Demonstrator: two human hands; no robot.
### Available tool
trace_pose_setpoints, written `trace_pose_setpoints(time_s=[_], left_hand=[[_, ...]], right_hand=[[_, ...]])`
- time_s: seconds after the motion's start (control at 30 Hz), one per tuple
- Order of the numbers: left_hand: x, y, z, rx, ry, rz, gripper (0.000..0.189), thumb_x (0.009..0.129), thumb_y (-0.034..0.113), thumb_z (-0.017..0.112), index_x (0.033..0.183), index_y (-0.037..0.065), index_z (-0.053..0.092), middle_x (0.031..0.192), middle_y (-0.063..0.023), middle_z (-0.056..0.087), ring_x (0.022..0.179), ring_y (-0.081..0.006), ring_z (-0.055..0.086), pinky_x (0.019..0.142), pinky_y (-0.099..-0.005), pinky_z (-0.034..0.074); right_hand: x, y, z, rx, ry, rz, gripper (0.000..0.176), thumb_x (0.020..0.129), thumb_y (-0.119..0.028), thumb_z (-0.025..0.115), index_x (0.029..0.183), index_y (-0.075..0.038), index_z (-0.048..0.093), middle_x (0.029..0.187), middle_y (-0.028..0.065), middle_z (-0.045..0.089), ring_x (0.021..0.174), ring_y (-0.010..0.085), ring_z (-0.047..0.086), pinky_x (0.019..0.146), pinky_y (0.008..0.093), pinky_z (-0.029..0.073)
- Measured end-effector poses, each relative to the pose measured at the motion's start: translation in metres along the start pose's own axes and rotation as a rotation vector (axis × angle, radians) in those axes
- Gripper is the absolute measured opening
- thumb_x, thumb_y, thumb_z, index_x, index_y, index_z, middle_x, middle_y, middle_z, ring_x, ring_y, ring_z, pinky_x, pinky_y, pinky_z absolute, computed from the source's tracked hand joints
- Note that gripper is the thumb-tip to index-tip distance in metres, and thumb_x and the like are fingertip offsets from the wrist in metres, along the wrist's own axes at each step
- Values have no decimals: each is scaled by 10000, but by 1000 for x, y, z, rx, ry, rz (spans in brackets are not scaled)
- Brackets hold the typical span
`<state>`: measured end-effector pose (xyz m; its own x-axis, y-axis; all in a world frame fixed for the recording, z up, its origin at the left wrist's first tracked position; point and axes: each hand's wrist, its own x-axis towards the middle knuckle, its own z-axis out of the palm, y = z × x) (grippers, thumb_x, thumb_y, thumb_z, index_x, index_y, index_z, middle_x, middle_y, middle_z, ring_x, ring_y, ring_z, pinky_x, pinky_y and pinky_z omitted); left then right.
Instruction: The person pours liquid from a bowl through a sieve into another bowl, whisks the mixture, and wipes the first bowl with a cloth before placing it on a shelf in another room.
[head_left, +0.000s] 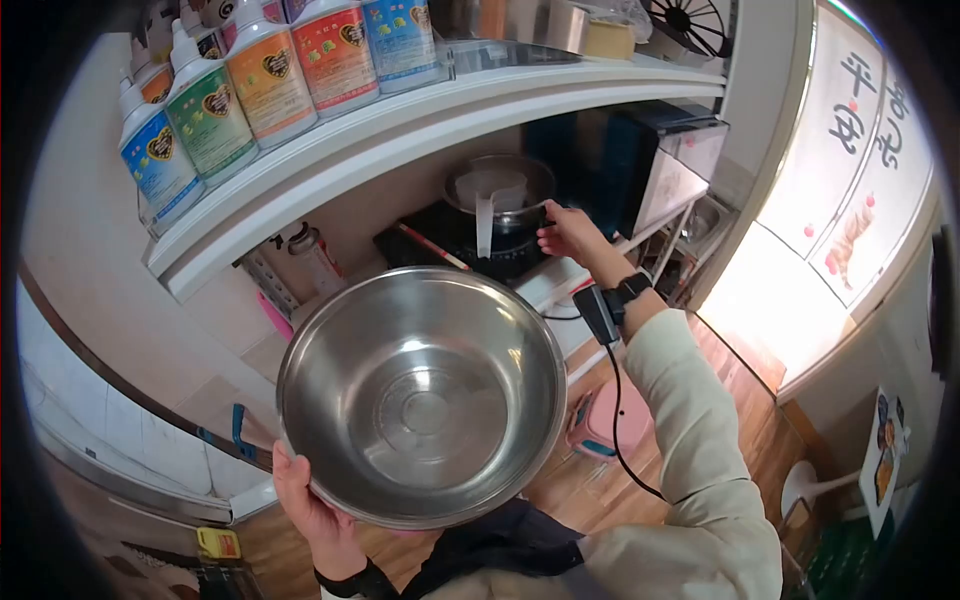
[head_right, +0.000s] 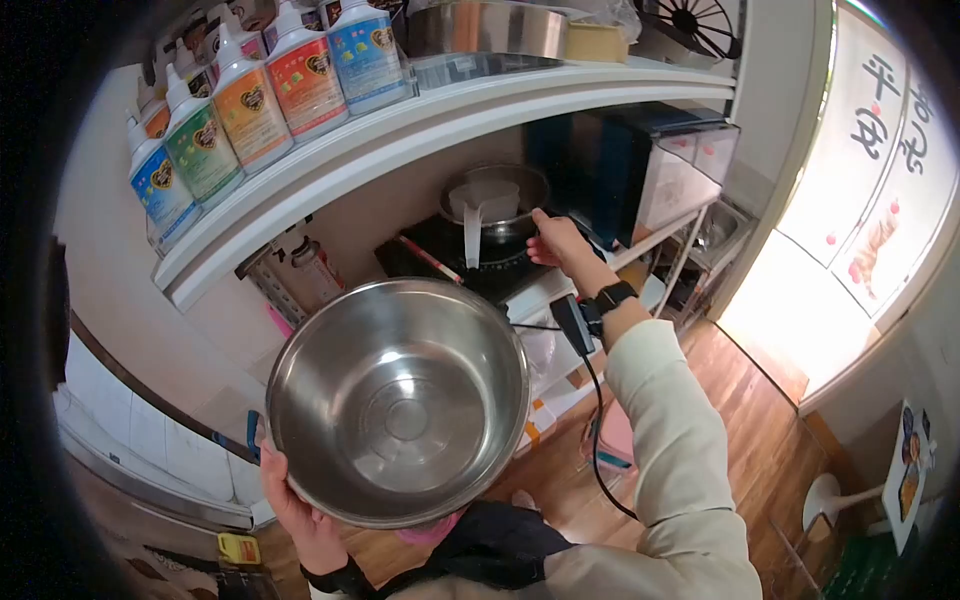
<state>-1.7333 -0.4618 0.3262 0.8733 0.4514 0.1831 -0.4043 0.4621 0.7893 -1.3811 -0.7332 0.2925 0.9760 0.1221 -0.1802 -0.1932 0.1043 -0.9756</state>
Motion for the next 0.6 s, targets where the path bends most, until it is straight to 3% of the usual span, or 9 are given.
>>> trace_pose_setpoints(time_s=[0.03,0.07,0.1,0.17,0.23,0.37,0.43,0.6], left_hand=[[2,-3,2,15,13,28,186,794,167,495,897,15,469,763,-72,554,505,-84,519,369,-182,385],[11,-16,-12,65,102,103,206,792,181,502,912,16,471,824,-72,546,668,-103,546,556,-214,451],[18,-18,-7,62,109,119,206,792,181,502,912,16,471,824,-72,546,668,-103,546,556,-214,451],[25,-27,9,22,195,176,233,792,192,507,937,13,472,871,-69,537,786,-122,535,696,-242,441],[32,-31,8,28,235,163,249,795,192,504,963,11,474,884,-68,538,783,-124,538,685,-238,444],[35,-36,26,63,236,212,311,804,189,488,1055,7,467,934,-62,536,794,-119,537,678,-232,442],[28,-32,36,153,296,228,316,805,174,482,1071,7,461,956,-65,536,818,-120,539,699,-234,445],[41,-48,58,204,335,333,319,805,131,478,1096,4,453,993,-72,543,862,-121,544,732,-231,451]], right_hand=[[14,0,4,27,7,13,344,853,-301,485,1007,0,427,741,88,546,551,169,565,499,301,521],[27,-1,9,25,-9,4,344,853,-301,485,1007,0,427,741,88,546,551,169,565,499,301,521],[38,0,13,80,25,-37,320,838,-231,499,1018,15,401,747,109,535,547,187,570,498,316,530],[59,-1,14,113,52,-70,312,823,-160,512,1029,30,374,753,131,524,544,205,576,497,331,539],[62,-8,19,224,111,-114,324,792,-57,505,1028,75,327,756,170,507,556,246,587,494,351,551],[75,-26,13,287,43,-152,232,808,-72,479,890,131,404,716,161,508,560,246,584,492,335,554],[71,-38,10,366,15,-137,189,820,-100,473,835,88,485,686,141,530,545,206,572,484,298,538],[60,-74,-2,445,-208,-173,150,815,-94,477,825,55,494,672,116,540,558,181,576,503,284,538]])
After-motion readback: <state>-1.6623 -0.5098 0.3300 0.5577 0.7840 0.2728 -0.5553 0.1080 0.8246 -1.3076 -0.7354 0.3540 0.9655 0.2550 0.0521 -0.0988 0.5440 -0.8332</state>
